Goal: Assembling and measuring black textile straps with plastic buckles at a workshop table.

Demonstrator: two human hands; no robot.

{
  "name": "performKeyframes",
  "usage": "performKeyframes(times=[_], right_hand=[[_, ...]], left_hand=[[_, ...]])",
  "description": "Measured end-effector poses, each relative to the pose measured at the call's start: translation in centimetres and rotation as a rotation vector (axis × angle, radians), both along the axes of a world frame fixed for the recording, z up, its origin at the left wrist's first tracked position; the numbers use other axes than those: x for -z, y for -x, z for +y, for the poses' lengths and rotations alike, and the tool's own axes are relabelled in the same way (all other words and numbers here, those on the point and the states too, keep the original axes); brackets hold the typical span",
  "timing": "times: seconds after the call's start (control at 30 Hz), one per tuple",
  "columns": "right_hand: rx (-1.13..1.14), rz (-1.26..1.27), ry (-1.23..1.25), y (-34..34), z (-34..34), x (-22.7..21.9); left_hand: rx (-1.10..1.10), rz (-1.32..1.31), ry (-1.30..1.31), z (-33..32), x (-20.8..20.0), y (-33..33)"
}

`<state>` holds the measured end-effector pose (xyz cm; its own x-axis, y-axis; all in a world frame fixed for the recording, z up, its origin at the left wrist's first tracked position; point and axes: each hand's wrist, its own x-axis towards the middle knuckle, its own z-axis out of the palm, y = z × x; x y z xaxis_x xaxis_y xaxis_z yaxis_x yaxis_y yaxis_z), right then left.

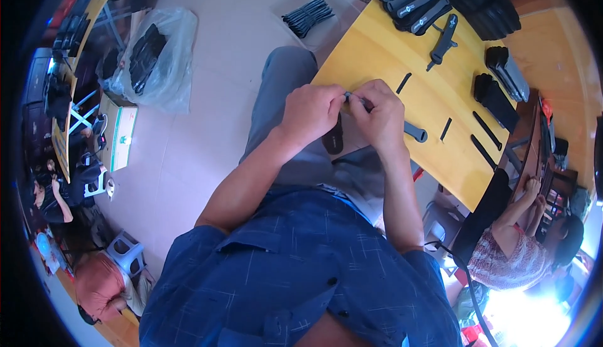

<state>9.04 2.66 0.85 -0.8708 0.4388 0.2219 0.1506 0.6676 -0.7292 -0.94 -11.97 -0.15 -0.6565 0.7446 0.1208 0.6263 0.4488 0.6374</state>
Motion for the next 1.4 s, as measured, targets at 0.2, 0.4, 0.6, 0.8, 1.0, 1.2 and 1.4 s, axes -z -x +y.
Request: performKeyframes(times=[0.2, 0.4, 0.6, 0.8, 1.0, 1.2, 1.4], right_hand=[[0.026, 0.01, 0.221, -0.2, 0.2, 1.0], [0.015, 0.024, 0.178, -0.2, 0.0, 1.1], [0.012, 0.025, 0.128, -0.4, -0.1, 1.1], [-0.025, 0.069, 0.044, -0.7, -0.3, 1.4], [0.016, 0.05, 0.044, -0.5, -0.5, 1.0], [0.05, -0.017, 0.016, 0.3, -0.3, 0.1], [0.061, -0.008, 0.054, -1.3, -2.2, -0.7]], left_hand=[[-0.079, -0.146, -0.175, 0.3, 1.0, 0.1], [-0.065, -0.19, -0.21, 0.4, 1.3, 0.7], [0.046, -0.214, -0.104, 0.4, 1.3, 2.5], [0.269, -0.36, -0.033, 0.7, 0.7, 5.4], [0.334, -0.308, 0.051, 1.1, -0.3, 6.0], [0.193, -0.291, -0.068, 0.6, 0.4, 3.9], [0.104, -0.425, -0.078, -1.7, -0.7, 1.7]])
